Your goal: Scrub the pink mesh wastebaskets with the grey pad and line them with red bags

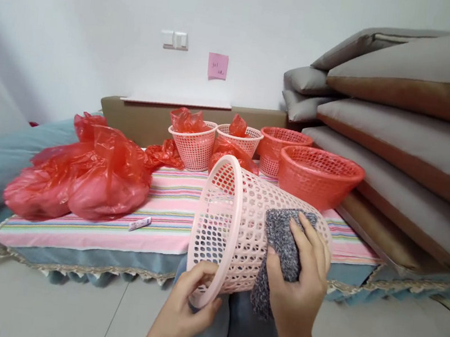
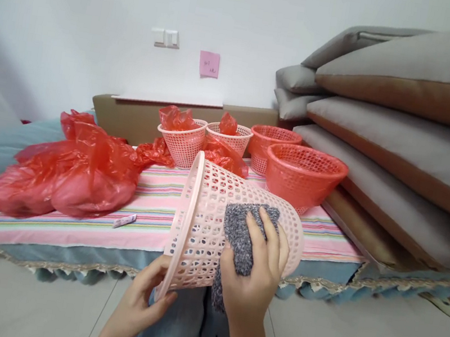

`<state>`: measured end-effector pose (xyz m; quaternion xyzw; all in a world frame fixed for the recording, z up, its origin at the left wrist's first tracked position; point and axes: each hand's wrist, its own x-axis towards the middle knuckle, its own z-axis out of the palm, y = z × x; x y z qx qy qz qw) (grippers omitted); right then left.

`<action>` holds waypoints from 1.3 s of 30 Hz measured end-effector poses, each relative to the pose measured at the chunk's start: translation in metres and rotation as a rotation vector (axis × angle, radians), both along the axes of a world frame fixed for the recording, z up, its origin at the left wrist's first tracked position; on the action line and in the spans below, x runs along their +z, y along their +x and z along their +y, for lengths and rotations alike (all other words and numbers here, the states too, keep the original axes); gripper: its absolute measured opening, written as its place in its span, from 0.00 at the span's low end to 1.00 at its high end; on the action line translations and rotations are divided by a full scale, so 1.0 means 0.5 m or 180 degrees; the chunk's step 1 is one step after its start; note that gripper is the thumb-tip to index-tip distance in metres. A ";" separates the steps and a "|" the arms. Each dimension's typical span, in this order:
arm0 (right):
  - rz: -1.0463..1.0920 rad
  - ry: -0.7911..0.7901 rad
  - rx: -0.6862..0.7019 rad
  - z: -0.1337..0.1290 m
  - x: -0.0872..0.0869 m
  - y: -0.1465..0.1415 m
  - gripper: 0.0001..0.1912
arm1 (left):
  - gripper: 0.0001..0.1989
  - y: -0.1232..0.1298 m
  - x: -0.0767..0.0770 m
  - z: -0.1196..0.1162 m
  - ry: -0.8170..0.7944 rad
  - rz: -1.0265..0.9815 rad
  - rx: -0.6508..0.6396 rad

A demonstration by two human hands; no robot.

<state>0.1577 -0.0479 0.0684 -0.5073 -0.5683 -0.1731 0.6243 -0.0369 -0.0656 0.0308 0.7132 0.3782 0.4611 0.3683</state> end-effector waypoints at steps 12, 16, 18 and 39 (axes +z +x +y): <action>-0.0520 -0.0252 0.0274 0.042 0.037 -0.064 0.25 | 0.10 -0.012 0.000 0.075 0.0454 -0.0275 0.1059; -0.0717 -0.0416 0.0466 0.181 0.025 -0.055 0.25 | 0.18 -0.006 -0.020 0.216 0.0174 -0.0378 0.1086; -0.0696 -0.0677 0.0480 0.249 0.015 -0.054 0.25 | 0.23 0.002 -0.033 0.280 0.0048 -0.0381 0.1021; -0.1079 -0.1127 0.1151 0.467 0.011 -0.058 0.26 | 0.26 0.063 0.085 0.498 -0.0292 -0.0893 0.0765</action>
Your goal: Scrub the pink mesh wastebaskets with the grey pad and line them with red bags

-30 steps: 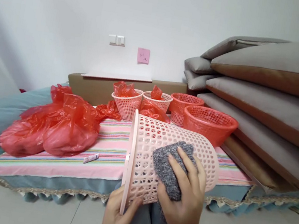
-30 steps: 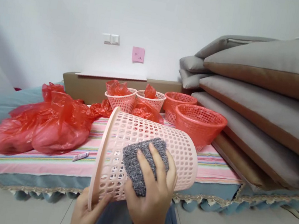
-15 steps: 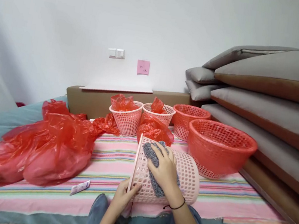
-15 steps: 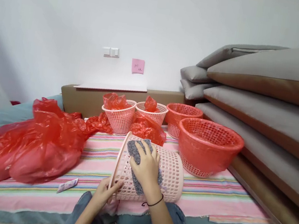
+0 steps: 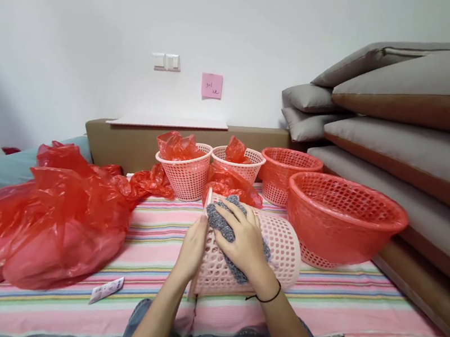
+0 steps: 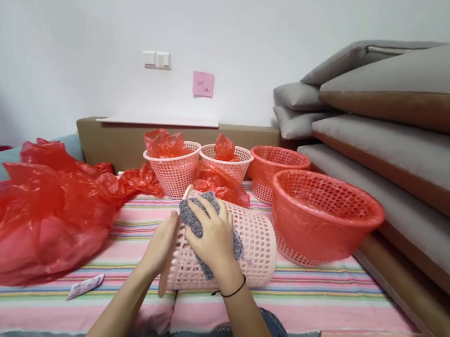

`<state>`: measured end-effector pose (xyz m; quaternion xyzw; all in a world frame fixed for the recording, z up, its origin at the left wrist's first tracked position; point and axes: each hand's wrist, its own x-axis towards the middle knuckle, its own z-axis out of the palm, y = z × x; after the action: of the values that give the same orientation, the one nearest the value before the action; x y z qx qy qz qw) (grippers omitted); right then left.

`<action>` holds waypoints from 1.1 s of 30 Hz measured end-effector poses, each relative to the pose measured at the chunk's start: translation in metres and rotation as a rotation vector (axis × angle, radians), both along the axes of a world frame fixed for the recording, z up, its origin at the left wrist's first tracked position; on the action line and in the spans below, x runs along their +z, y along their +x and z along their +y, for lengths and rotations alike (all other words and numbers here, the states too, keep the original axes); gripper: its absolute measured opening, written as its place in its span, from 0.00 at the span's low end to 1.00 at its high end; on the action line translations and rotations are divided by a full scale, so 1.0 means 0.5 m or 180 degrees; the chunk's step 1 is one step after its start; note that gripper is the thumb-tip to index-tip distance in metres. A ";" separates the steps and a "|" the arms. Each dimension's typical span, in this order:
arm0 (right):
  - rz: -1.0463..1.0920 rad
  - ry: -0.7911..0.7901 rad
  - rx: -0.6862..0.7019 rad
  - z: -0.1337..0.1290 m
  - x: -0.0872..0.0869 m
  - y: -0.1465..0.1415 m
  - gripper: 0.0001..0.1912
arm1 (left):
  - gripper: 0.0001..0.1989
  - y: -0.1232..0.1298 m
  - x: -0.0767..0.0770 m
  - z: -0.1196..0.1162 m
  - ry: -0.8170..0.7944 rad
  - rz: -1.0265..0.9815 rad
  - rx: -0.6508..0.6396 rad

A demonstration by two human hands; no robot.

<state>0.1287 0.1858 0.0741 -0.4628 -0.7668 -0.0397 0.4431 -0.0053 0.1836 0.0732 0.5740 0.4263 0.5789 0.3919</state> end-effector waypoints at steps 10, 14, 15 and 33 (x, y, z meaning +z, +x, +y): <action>0.0836 -0.0260 -0.1564 0.090 -0.113 0.105 0.22 | 0.26 -0.060 -0.103 0.001 -0.0226 -0.0066 0.0153; 0.1023 -0.0169 -0.1903 0.071 -0.120 0.092 0.22 | 0.27 -0.051 -0.117 -0.002 -0.0385 -0.0131 0.0055; 0.0895 -0.0117 -0.1730 0.059 -0.115 0.068 0.23 | 0.27 -0.048 -0.118 -0.001 -0.0403 -0.0151 0.0058; 0.1069 -0.0426 -0.1826 0.068 -0.127 0.128 0.24 | 0.31 -0.045 -0.125 0.000 -0.0474 -0.0282 -0.0254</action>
<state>0.1925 0.2196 0.0107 -0.6878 -0.5226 -0.0354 0.5026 -0.0276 0.1838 0.0108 0.5337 0.4272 0.5543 0.4747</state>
